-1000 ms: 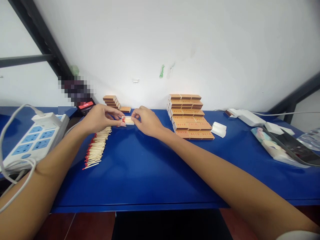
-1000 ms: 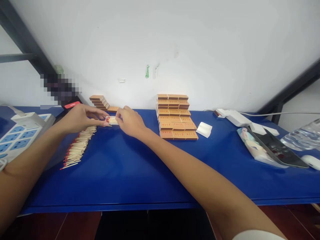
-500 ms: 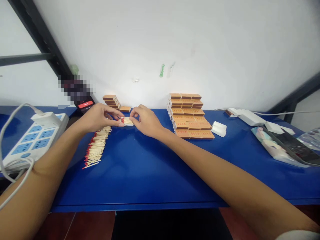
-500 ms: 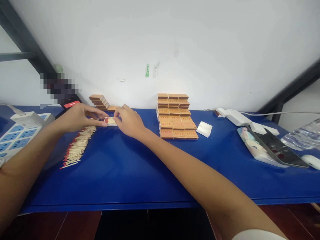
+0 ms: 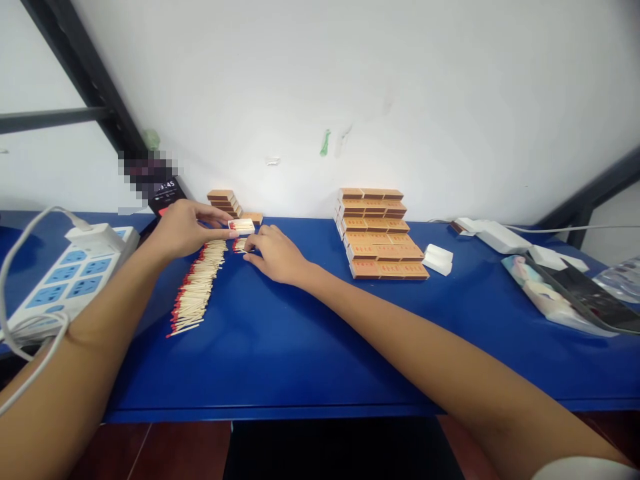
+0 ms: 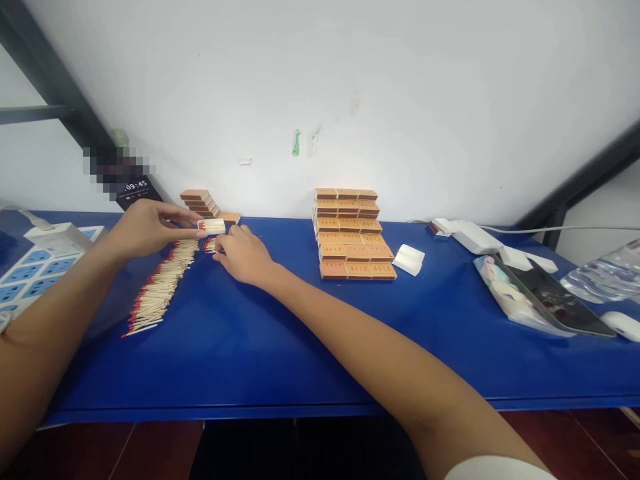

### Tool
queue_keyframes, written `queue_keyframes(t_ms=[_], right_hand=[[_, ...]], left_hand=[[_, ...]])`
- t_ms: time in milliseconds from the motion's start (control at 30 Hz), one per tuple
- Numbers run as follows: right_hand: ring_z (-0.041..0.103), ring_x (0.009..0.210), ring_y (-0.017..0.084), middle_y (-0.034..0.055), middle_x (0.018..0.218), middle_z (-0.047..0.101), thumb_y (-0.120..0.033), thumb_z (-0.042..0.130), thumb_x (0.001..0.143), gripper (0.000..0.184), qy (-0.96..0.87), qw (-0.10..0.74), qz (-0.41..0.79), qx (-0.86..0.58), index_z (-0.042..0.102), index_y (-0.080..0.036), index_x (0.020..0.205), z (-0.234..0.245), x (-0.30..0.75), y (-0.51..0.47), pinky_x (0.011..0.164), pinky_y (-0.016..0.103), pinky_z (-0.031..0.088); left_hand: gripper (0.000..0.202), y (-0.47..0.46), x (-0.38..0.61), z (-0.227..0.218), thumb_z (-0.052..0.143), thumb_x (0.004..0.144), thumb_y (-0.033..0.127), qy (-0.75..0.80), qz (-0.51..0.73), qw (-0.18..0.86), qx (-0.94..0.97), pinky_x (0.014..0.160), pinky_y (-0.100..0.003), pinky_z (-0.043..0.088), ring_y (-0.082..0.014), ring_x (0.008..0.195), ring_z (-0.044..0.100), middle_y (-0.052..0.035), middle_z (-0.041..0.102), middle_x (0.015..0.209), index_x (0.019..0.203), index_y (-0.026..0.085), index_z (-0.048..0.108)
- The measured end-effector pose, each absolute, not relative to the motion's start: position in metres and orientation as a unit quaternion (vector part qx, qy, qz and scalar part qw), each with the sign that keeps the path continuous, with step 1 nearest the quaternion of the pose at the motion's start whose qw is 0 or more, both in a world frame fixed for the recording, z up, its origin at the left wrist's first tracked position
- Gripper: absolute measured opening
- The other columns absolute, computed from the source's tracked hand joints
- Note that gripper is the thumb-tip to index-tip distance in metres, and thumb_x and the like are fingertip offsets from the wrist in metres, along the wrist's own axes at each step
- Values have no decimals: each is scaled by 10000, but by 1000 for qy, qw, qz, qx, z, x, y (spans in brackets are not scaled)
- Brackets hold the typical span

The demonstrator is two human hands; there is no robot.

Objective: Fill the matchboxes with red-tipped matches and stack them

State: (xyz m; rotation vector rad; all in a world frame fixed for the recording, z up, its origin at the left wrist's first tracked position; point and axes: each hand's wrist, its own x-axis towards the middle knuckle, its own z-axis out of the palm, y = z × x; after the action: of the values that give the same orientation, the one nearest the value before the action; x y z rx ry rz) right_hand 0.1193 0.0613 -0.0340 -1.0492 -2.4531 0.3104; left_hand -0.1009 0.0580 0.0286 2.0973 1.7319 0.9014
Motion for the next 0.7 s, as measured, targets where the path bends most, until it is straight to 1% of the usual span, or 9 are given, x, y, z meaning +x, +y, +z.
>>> queue_keyframes(t_ms=[100, 167, 233, 367, 433, 600, 700], right_hand=[[566, 1196, 259, 123, 1248, 649, -266, 665, 1092, 171, -883, 232, 118, -392, 738, -168, 1213, -35, 118, 60, 1045, 380, 460], [559, 1224, 274, 130, 1269, 645, -280, 662, 1095, 218, -879, 233, 113, -401, 718, -173, 1276, -35, 118, 60, 1030, 388, 468], [557, 1234, 281, 130, 1260, 642, -294, 655, 1099, 232, -877, 232, 113, -405, 710, -185, 1296, -35, 118, 60, 1016, 392, 473], [567, 1203, 264, 112, 1217, 637, -275, 644, 1104, 146, -875, 240, 120, -402, 732, -200, 1191, -35, 118, 60, 1015, 380, 469], [571, 1193, 262, 110, 1206, 640, -262, 632, 1108, 132, -875, 241, 121, -403, 740, -197, 1146, -35, 117, 60, 1002, 376, 468], [576, 1194, 270, 116, 1218, 648, -254, 637, 1105, 158, -876, 243, 118, -399, 745, -204, 1210, -37, 116, 62, 978, 377, 465], [576, 1182, 267, 107, 1209, 649, -253, 622, 1112, 148, -878, 244, 121, -394, 757, -213, 1157, -39, 115, 64, 965, 370, 465]], left_hand=[[521, 58, -101, 29, 912, 652, 607, 597, 303, 134, 731, 852, -338, 579, -322, 940, 764, -96, 865, 975, 988, 210, 889], [528, 59, -102, 29, 918, 657, 605, 593, 298, 134, 736, 834, -333, 580, -323, 943, 763, -102, 865, 981, 1000, 204, 886], [529, 60, -103, 29, 923, 662, 614, 592, 296, 133, 738, 820, -329, 580, -324, 945, 762, -103, 864, 981, 997, 206, 884], [536, 60, -104, 29, 926, 670, 622, 599, 294, 127, 734, 818, -325, 573, -296, 918, 758, -101, 863, 985, 1004, 205, 885], [540, 59, -103, 29, 931, 671, 615, 602, 293, 127, 731, 823, -328, 567, -283, 905, 753, -95, 862, 989, 1012, 199, 886], [560, 58, -103, 30, 917, 705, 627, 596, 288, 128, 738, 848, -337, 564, -274, 915, 746, -83, 860, 1008, 1043, 181, 887], [532, 59, -103, 30, 926, 682, 610, 597, 292, 130, 736, 839, -340, 574, -290, 911, 753, -95, 863, 985, 1011, 194, 887]])
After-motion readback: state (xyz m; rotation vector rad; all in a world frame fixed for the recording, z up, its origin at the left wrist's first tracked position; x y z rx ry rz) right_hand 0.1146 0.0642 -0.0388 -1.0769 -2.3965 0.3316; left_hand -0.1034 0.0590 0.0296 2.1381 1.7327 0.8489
